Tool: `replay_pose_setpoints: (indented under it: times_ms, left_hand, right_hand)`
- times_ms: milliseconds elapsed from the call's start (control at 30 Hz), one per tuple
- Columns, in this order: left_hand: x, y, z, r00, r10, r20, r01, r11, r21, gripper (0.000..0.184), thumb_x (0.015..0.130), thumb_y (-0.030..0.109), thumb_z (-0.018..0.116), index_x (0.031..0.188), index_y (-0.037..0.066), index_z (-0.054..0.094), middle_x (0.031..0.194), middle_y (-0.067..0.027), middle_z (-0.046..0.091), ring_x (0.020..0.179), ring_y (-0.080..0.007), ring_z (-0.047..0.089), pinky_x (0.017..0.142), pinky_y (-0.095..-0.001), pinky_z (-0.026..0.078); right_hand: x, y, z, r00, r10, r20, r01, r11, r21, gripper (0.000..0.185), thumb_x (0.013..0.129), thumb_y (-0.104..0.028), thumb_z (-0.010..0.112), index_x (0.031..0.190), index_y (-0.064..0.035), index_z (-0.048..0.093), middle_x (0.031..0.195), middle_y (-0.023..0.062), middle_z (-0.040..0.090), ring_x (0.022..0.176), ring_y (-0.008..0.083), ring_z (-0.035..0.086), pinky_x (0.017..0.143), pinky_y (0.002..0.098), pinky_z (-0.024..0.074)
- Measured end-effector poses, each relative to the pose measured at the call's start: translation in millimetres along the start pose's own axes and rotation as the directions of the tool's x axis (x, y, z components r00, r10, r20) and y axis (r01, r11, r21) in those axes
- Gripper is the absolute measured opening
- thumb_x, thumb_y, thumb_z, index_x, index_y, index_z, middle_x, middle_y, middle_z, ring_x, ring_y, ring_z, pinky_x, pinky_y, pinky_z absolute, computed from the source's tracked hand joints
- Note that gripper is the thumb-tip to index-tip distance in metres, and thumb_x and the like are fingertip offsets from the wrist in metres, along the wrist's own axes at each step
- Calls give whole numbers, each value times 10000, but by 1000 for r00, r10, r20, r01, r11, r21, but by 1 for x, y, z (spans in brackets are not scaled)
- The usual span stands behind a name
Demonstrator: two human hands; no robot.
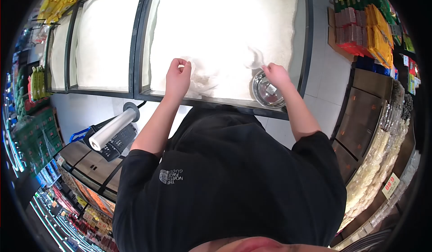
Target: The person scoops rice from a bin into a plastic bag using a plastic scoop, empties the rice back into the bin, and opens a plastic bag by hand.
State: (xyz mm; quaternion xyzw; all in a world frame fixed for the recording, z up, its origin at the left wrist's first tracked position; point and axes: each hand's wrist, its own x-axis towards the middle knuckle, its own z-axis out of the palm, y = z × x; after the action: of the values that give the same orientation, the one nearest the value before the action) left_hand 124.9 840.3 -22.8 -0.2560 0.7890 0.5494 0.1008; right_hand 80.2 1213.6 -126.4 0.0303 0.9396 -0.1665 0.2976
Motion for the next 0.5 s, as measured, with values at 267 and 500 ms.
replay_pose_setpoints:
  times_ms: [267,500]
  left_hand:
    - [-3,2,2,993,-116,18,118,988,-100,172,1001,207,605,988,48,540,690,-22,595,589,-79,475,544,-279,394]
    - [-1,-4,11,992,73,-104,-65,995,72,182,1009,227,592,1003,51,547,702,-40,611,624,-100,512,593,-298,439]
  right_hand:
    - [59,-52,77,992,-6,-124,50,933,356,534,951,-525,597,904,-6,712,785,174,711,736,318,692,719,398,551]
    - [10,-13,53,996,64,59,-87,760,644,484,970,-478,629,798,-26,653,637,44,613,493,119,541,479,301,446]
